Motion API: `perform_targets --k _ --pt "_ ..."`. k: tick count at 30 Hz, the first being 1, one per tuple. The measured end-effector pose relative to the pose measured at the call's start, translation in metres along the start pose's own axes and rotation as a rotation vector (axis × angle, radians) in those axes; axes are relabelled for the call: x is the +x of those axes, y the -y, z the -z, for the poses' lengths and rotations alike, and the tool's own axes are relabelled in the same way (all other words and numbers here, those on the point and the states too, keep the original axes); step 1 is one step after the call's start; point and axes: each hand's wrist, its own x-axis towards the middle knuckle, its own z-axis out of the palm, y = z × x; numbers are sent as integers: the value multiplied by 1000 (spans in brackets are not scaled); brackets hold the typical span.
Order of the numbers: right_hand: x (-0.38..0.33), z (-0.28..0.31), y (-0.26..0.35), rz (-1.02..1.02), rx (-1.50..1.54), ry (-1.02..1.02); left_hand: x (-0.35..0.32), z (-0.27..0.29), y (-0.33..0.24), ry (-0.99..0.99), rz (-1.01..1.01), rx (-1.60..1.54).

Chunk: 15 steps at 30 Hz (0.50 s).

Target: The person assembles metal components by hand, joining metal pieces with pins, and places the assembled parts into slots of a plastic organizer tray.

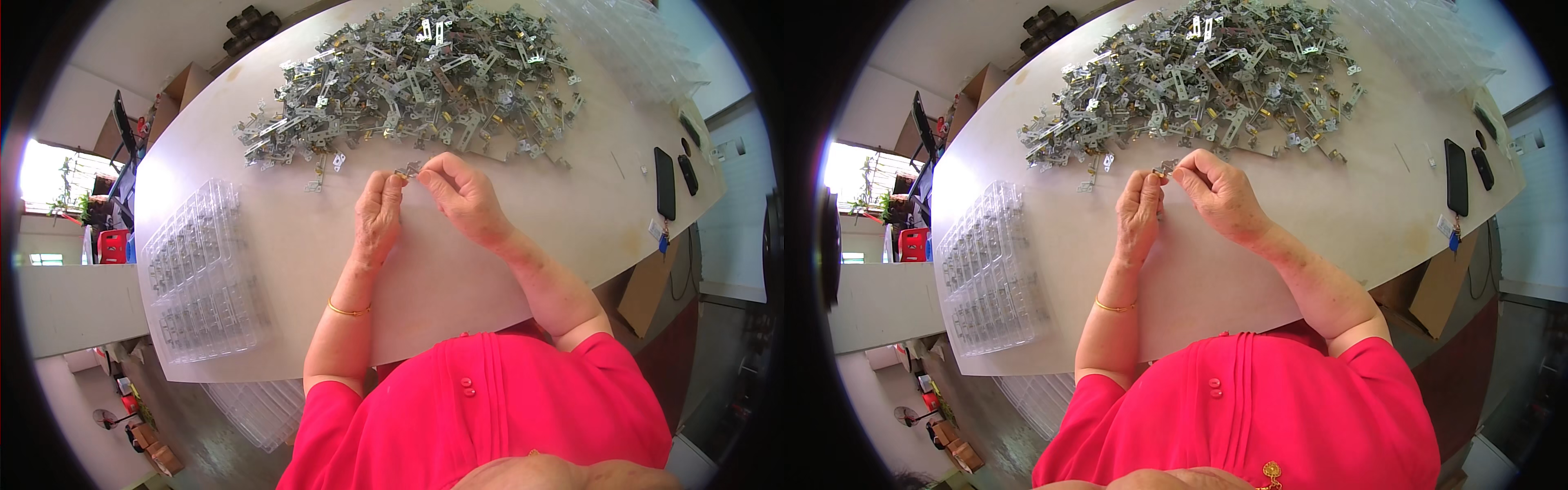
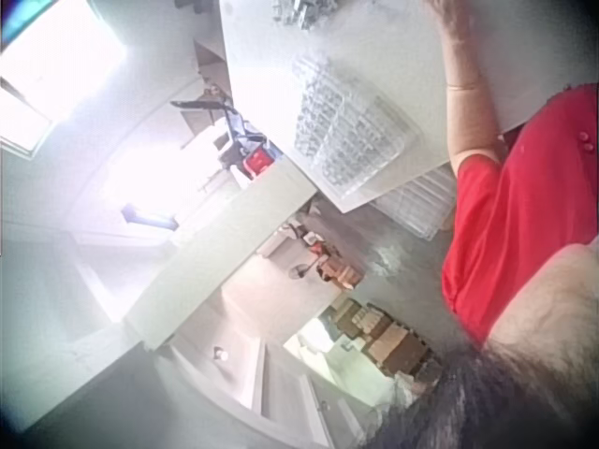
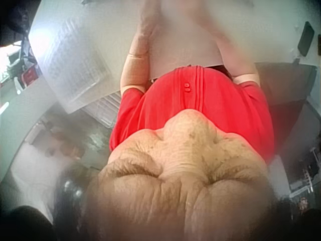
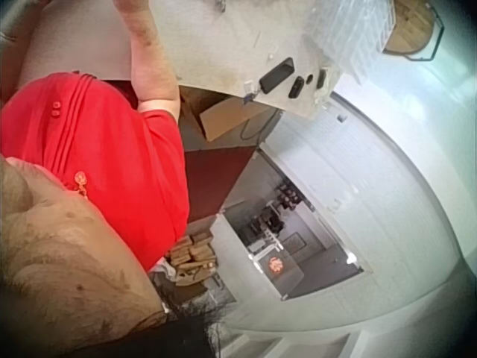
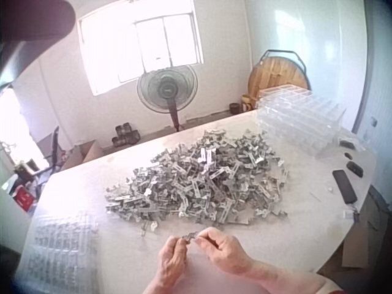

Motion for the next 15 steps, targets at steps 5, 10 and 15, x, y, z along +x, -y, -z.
perform_targets --k 5,10,15 --pt "1 0 -3 65 -134 -43 1 0 -1 -92 -189 223" --pt "-1 -2 2 21 -126 -68 1 4 -2 -100 -248 319" --pt "0 -1 0 -54 -25 -17 -2 1 -3 -34 -274 412"
